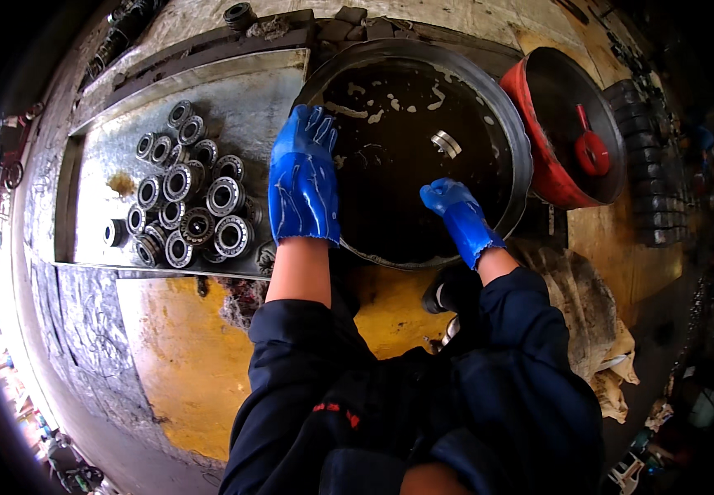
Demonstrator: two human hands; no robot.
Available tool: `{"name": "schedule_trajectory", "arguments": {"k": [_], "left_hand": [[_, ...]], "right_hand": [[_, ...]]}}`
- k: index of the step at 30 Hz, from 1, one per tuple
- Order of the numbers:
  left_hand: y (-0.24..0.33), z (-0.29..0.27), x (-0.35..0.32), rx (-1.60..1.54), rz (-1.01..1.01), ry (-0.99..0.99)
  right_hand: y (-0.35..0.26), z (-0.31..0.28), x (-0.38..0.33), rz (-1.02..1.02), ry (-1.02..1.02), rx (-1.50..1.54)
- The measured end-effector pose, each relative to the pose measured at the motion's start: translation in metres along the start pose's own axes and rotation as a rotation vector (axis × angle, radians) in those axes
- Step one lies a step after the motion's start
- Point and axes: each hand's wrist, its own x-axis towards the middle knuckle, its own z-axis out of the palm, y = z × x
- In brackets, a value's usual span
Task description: The person repeatedly dips metal bearing parts into a bucket of dark liquid, scrubs them with gloved hands, and places them into a cloth bag. The person handles the parts one at a time, ensuring each is coated and cleaned before moving to the next.
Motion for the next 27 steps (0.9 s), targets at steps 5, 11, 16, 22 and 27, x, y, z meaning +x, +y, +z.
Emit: {"name": "schedule_trajectory", "arguments": {"k": [5,11,16,22,27], "left_hand": [[0.008,0.000,0.000,-0.078,-0.065,0.086],[0.014,0.023,-0.001,-0.100,-0.205,0.147],[0.022,0.035,0.010,-0.094,-0.235,0.172],[0.017,0.028,0.007,-0.115,-0.181,0.114],[0.013,0.020,0.006,-0.172,-0.132,0.017]], "right_hand": [[0.012,-0.043,0.051,-0.049,0.304,-0.261],[0.050,-0.040,0.135,-0.248,-0.057,-0.138],[0.035,-0.038,0.144,-0.272,-0.211,0.204],[0.004,-0.018,0.133,-0.003,-0.034,-0.167],[0.016,-0.004,0.103,-0.075,-0.250,0.240]]}}
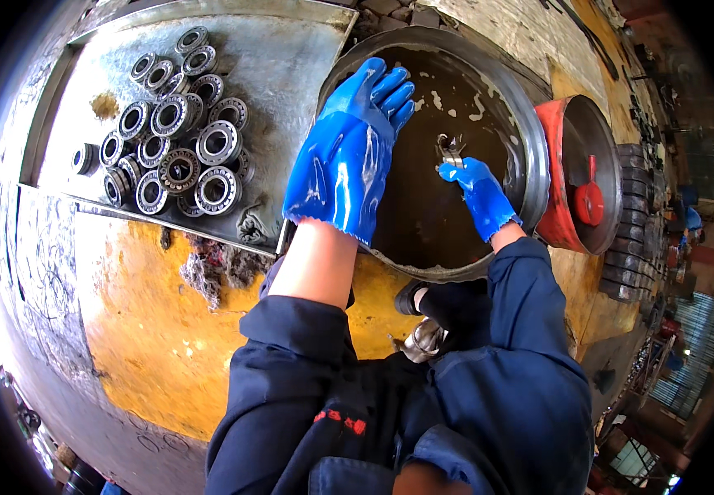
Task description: The person repeatedly dips metal bearing parts into a bucket of dark liquid, scrubs them with gloved hands, and places them into a cloth bag. The person handles the parts one at a time, ensuring each is coated and cleaned before moving to the next.
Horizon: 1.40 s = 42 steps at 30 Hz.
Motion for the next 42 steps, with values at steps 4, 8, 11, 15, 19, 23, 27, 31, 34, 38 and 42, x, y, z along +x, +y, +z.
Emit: {"name": "schedule_trajectory", "arguments": {"k": [4,8,11,15,19,23,27,31,34,38,42], "left_hand": [[0.003,0.011,-0.005,0.032,0.020,0.049],[-0.005,-0.008,-0.004,-0.004,0.114,-0.106],[-0.007,-0.018,-0.002,-0.092,0.151,-0.154],[-0.009,-0.013,-0.001,-0.120,0.127,-0.160],[-0.002,-0.007,0.000,-0.057,0.089,-0.078],[-0.011,-0.016,0.009,-0.101,0.059,-0.125],[-0.012,-0.003,-0.002,-0.104,0.015,-0.122],[-0.006,0.005,-0.012,-0.079,-0.077,-0.045],[-0.005,0.010,-0.018,-0.089,-0.103,-0.045],[-0.012,0.002,-0.006,-0.093,-0.112,-0.085],[-0.012,0.005,-0.010,-0.130,-0.124,-0.075]], "right_hand": [[0.004,0.015,-0.035,-0.007,-0.143,0.154],[-0.019,0.027,-0.080,0.114,-0.182,0.106],[-0.016,0.035,-0.085,0.171,-0.193,-0.120],[-0.001,0.038,-0.096,-0.011,-0.133,-0.026],[-0.031,0.032,-0.110,-0.009,-0.150,-0.277],[-0.052,0.042,-0.119,0.010,-0.141,-0.416],[-0.059,0.042,-0.134,-0.059,-0.015,-0.404],[-0.075,0.046,-0.139,-0.048,0.049,-0.445],[-0.069,0.047,-0.125,0.029,-0.096,-0.402],[-0.020,0.079,-0.095,0.000,0.081,-0.597],[-0.039,0.069,-0.106,-0.034,0.042,-0.557]]}}
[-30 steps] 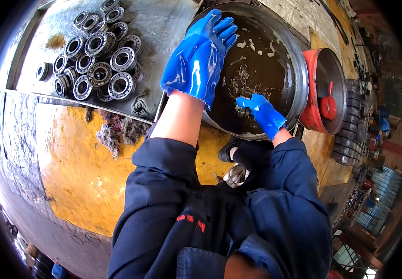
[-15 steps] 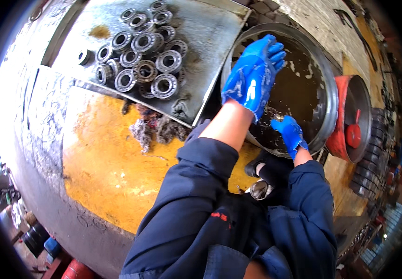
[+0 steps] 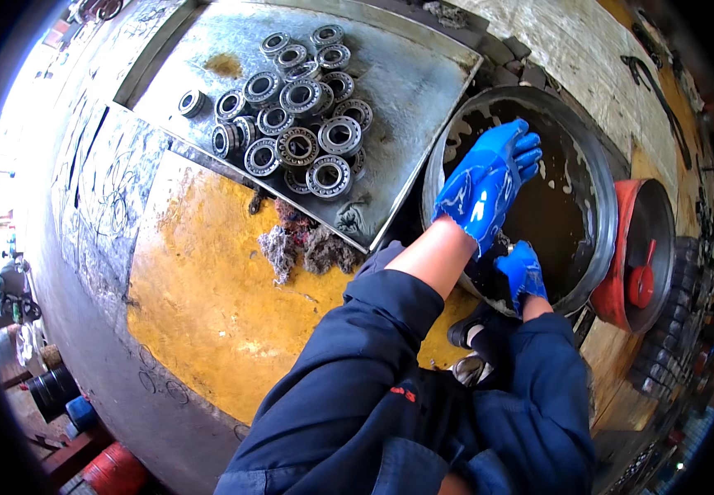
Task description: The person repeatedly dips metal bearing parts into a bucket of dark liquid, scrubs them with gloved hands, and places them into a cloth bag. The person handles the parts one at a time, ensuring each is coated and cleaned before moving to the next.
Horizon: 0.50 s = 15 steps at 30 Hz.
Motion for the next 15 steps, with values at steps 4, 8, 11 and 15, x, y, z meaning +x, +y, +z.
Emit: {"name": "schedule_trajectory", "arguments": {"k": [4,8,11,15], "left_hand": [[-0.002,-0.002,-0.003,-0.041,0.009,-0.017],[-0.001,-0.007,-0.004,-0.053,0.030,-0.070],[-0.004,-0.002,0.000,-0.045,-0.001,-0.053],[-0.004,-0.003,-0.001,-0.054,0.038,-0.041]], "right_hand": [[0.017,-0.026,-0.003,0.052,-0.345,0.429],[0.011,-0.023,-0.010,-0.039,-0.122,0.167],[0.023,0.011,0.004,-0.034,0.008,0.126],[0.031,0.020,0.012,-0.139,0.080,0.013]]}}
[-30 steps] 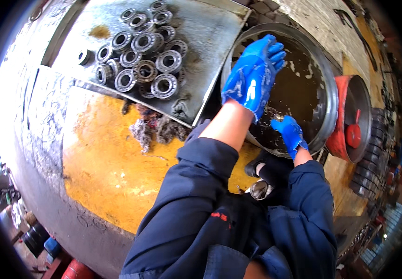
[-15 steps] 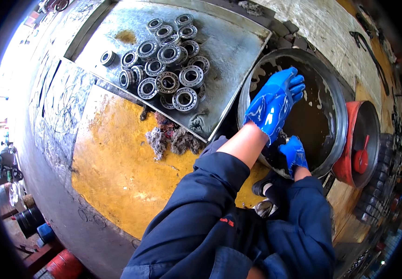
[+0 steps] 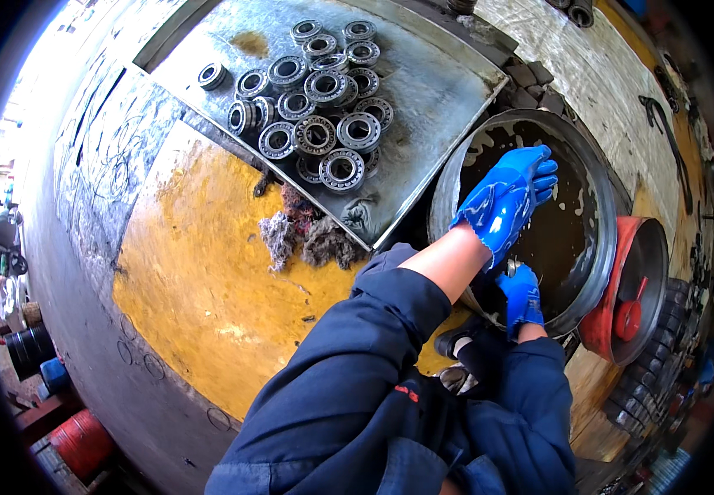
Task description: The person repeatedly dips metal bearing parts into a bucket of dark liquid, scrubs them with gloved hands, and places them into a cloth bag. The person handles the parts one at a time, ensuring each is coated and cleaned before moving to the next.
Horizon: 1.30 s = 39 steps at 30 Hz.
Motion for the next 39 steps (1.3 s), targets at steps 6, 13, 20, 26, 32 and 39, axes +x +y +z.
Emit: {"name": "schedule_trajectory", "arguments": {"k": [6,13,20,26,32,39], "left_hand": [[-0.002,-0.007,0.008,-0.010,-0.004,-0.082],[0.014,0.010,0.017,0.057,-0.130,-0.033],[0.009,0.011,0.008,0.076,-0.078,-0.100],[0.021,0.008,-0.011,0.137,0.070,-0.088],[0.013,-0.001,0.014,0.192,0.037,-0.049],[0.015,-0.006,0.011,0.198,0.021,0.009]], "right_hand": [[-0.014,-0.033,-0.011,-0.328,-0.176,-0.427],[0.006,-0.040,-0.012,-0.030,-0.120,0.165],[-0.002,-0.052,-0.017,-0.258,-0.144,-0.628],[0.007,-0.048,-0.012,-0.096,-0.121,-0.150],[0.029,-0.028,-0.005,0.075,-0.130,-0.010],[-0.021,-0.062,-0.006,-0.221,-0.317,-0.421]]}}
